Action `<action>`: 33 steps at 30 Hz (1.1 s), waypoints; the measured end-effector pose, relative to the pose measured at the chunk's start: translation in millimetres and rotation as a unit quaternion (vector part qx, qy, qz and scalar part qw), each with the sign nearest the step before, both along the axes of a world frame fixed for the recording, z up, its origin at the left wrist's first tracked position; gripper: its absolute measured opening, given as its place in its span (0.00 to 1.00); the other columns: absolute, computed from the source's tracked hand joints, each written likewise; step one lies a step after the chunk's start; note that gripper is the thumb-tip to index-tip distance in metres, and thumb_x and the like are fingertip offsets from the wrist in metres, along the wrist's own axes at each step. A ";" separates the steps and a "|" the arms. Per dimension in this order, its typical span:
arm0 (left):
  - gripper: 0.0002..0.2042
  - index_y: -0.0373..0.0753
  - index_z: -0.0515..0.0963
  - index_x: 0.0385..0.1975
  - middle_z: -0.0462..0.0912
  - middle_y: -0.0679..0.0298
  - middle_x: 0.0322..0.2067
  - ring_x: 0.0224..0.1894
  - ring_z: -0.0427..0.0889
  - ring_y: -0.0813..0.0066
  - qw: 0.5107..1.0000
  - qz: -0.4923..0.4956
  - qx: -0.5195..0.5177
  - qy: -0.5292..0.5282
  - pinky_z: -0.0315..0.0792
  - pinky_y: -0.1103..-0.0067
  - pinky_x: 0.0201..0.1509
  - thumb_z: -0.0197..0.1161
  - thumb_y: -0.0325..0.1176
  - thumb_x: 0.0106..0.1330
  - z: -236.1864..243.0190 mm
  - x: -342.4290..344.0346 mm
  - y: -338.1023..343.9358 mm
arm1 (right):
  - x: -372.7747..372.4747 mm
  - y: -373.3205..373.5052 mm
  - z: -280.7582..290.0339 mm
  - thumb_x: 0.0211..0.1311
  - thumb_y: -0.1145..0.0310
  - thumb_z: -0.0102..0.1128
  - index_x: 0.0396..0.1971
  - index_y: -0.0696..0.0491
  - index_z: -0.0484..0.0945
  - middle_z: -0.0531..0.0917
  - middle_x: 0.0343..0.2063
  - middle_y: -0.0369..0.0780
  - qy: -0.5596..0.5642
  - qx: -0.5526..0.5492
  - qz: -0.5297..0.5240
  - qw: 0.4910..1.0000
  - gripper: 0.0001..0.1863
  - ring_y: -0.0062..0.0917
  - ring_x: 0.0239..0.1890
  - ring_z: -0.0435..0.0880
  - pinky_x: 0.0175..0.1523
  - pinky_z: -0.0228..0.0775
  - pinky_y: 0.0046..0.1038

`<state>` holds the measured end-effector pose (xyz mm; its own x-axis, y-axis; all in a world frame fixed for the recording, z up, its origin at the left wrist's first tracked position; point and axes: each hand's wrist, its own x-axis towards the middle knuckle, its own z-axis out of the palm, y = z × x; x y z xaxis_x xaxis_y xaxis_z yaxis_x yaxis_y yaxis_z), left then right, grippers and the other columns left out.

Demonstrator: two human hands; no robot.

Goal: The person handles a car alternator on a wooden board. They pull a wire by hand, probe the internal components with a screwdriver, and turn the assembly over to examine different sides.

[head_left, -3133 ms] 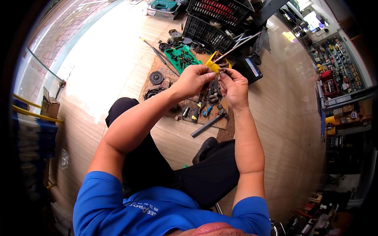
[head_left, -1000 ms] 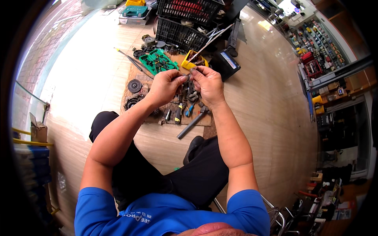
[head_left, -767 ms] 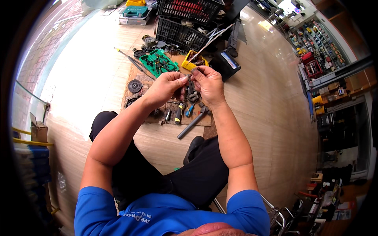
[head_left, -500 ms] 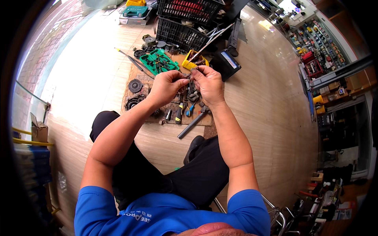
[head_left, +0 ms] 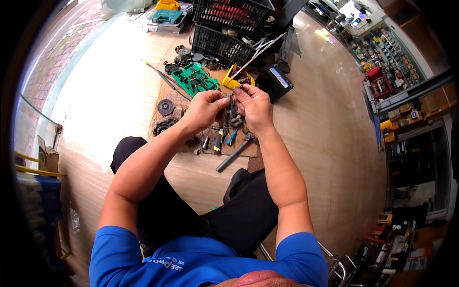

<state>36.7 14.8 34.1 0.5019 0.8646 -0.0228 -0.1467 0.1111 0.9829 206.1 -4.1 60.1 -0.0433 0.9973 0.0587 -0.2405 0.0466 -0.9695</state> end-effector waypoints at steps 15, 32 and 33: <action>0.08 0.33 0.76 0.34 0.80 0.66 0.23 0.22 0.76 0.82 0.986 0.084 0.137 0.052 0.71 0.82 0.26 0.63 0.32 0.65 -14.6 6.5 0.0 | -0.6 -1.3 -1.9 0.63 0.68 0.63 0.33 0.56 0.78 0.78 0.21 0.30 0.004 0.002 0.008 1.000 0.07 0.08 0.18 0.68 0.21 0.56 0.11; 0.08 0.30 0.79 0.31 0.79 0.62 0.18 0.20 0.77 0.80 0.975 0.114 0.156 0.113 0.70 0.80 0.24 0.63 0.30 0.64 4.9 4.2 -13.4 | -2.4 -1.3 -1.4 0.63 0.66 0.64 0.32 0.56 0.78 0.77 0.21 0.29 -0.010 0.000 -0.011 1.000 0.08 0.07 0.18 0.68 0.21 0.56 0.11; 0.08 0.29 0.79 0.30 0.79 0.61 0.18 0.19 0.77 0.80 0.982 0.105 0.125 0.096 0.70 0.80 0.24 0.63 0.30 0.64 5.4 4.6 -13.6 | -2.6 -1.4 -1.1 0.63 0.66 0.64 0.32 0.56 0.78 0.77 0.20 0.29 -0.009 -0.001 -0.012 1.000 0.08 0.07 0.18 0.68 0.20 0.56 0.11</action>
